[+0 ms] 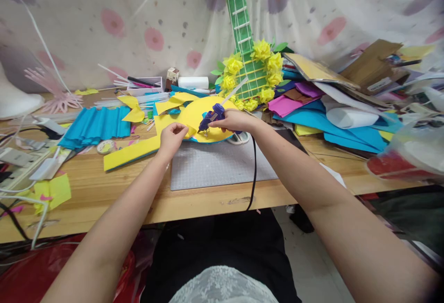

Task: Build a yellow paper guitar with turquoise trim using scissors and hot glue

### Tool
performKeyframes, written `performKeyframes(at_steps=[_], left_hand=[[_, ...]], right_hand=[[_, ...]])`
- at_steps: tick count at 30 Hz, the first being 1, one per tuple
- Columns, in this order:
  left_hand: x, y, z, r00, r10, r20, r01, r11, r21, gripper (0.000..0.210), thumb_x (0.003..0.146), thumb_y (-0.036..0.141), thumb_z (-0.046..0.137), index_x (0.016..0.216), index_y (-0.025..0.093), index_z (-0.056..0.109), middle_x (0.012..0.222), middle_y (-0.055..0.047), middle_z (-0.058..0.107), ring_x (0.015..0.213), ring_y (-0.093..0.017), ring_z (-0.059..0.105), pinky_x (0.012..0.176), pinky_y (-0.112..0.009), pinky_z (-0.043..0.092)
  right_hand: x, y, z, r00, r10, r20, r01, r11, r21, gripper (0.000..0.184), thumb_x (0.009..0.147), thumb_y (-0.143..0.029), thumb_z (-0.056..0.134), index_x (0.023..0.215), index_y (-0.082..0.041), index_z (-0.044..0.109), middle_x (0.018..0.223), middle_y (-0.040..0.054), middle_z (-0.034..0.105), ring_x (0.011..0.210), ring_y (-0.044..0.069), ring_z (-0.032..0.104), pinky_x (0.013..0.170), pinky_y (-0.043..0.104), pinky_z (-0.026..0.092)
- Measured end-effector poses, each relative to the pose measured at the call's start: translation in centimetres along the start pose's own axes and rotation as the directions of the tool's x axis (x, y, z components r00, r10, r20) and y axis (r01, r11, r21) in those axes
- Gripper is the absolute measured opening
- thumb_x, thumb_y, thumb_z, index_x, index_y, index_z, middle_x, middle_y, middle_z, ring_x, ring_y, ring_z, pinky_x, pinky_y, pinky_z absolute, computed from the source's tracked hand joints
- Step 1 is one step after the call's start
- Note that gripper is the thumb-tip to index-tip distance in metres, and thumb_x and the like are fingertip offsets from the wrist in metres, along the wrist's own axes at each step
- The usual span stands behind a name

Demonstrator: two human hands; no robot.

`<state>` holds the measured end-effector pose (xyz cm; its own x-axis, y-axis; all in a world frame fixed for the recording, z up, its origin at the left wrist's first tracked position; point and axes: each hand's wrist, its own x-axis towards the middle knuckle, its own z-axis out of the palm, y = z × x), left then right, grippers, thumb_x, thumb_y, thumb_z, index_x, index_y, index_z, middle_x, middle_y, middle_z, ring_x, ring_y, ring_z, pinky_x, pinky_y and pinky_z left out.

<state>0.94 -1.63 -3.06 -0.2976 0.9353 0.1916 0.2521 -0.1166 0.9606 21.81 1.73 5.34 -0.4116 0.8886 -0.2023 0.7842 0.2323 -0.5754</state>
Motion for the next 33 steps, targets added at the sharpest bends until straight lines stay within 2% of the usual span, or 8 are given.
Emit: performKeyframes(at_steps=[8,15,19,24,26,28,31,33], left_hand=[[0.0,0.3,0.1,1.000,-0.014,-0.024,0.014,1.000,-0.008,0.008,0.060,0.022,0.064,0.060,0.016,0.060,0.059,0.002,0.059,0.059,-0.011,0.052,0.060,-0.023,0.041],[0.0,0.2,0.2,1.000,0.002,-0.023,-0.002,1.000,0.005,0.007,0.062,0.023,0.064,0.061,0.017,0.060,0.060,0.001,0.060,0.060,-0.012,0.053,0.060,-0.024,0.043],[-0.1,-0.4,0.1,0.999,0.041,0.019,-0.041,0.999,0.027,0.009,0.064,0.025,0.064,0.063,0.017,0.060,0.062,0.001,0.060,0.060,-0.012,0.053,0.060,-0.025,0.043],[-0.5,-1.0,-0.3,0.980,0.154,0.123,-0.170,0.977,0.127,0.013,0.069,0.030,0.060,0.069,0.016,0.062,0.069,-0.002,0.062,0.063,-0.013,0.055,0.063,-0.027,0.045],[-0.9,-1.0,-0.4,0.962,0.237,0.138,-0.261,0.945,0.198,0.014,0.072,0.030,0.057,0.072,0.017,0.063,0.073,-0.002,0.062,0.066,-0.014,0.056,0.065,-0.028,0.046],[-1.4,-1.0,-0.6,0.921,0.358,0.154,-0.389,0.876,0.287,0.015,0.076,0.027,0.053,0.075,0.017,0.064,0.078,-0.004,0.064,0.074,-0.016,0.058,0.071,-0.031,0.047],[-2.1,-1.1,-0.7,0.812,0.522,0.260,-0.583,0.704,0.405,0.019,0.080,0.022,0.048,0.085,0.018,0.066,0.089,-0.006,0.067,0.090,-0.019,0.059,0.085,-0.036,0.046],[-2.6,-1.3,-0.7,0.748,0.555,0.364,-0.663,0.599,0.449,0.025,0.080,0.019,0.047,0.096,0.019,0.066,0.100,-0.006,0.068,0.100,-0.021,0.057,0.092,-0.039,0.043]], right_hand=[[0.8,0.0,0.4,1.000,-0.009,-0.019,0.009,1.000,-0.009,0.038,0.074,-0.052,0.062,0.073,-0.014,0.065,0.052,0.0030,0.055,0.045,0.011,0.050,0.043,0.023,0.038],[0.7,0.0,0.5,0.999,-0.004,-0.042,0.008,0.996,0.090,0.033,0.071,-0.047,0.068,0.063,-0.016,0.061,0.045,0.0009,0.052,0.039,0.009,0.045,0.039,0.022,0.034],[0.3,1.0,0.2,0.999,-0.025,-0.038,0.036,0.950,0.310,0.032,0.069,-0.041,0.073,0.057,-0.016,0.057,0.049,0.0032,0.057,0.039,0.007,0.044,0.036,0.022,0.034],[-0.1,3.7,0.5,0.998,-0.053,-0.044,0.069,0.796,0.601,0.034,0.071,-0.043,0.070,0.058,-0.015,0.057,0.057,0.0060,0.062,0.040,0.006,0.044,0.034,0.020,0.032],[-0.4,4.7,0.9,0.998,-0.053,-0.044,0.069,0.743,0.666,0.035,0.073,-0.046,0.067,0.059,-0.015,0.057,0.057,0.0054,0.061,0.041,0.006,0.044,0.033,0.020,0.033],[-0.9,5.4,1.4,0.997,-0.062,-0.052,0.080,0.682,0.727,0.036,0.073,-0.048,0.066,0.061,-0.015,0.057,0.058,0.0048,0.061,0.041,0.006,0.045,0.034,0.019,0.034],[-1.5,6.2,2.2,0.995,-0.072,-0.072,0.100,0.572,0.814,0.038,0.071,-0.051,0.066,0.063,-0.015,0.055,0.059,0.0035,0.061,0.041,0.006,0.044,0.033,0.019,0.034],[-1.7,6.6,2.7,0.995,-0.070,-0.077,0.102,0.490,0.866,0.039,0.069,-0.052,0.068,0.065,-0.015,0.054,0.060,0.0024,0.061,0.040,0.005,0.044,0.033,0.018,0.034]])
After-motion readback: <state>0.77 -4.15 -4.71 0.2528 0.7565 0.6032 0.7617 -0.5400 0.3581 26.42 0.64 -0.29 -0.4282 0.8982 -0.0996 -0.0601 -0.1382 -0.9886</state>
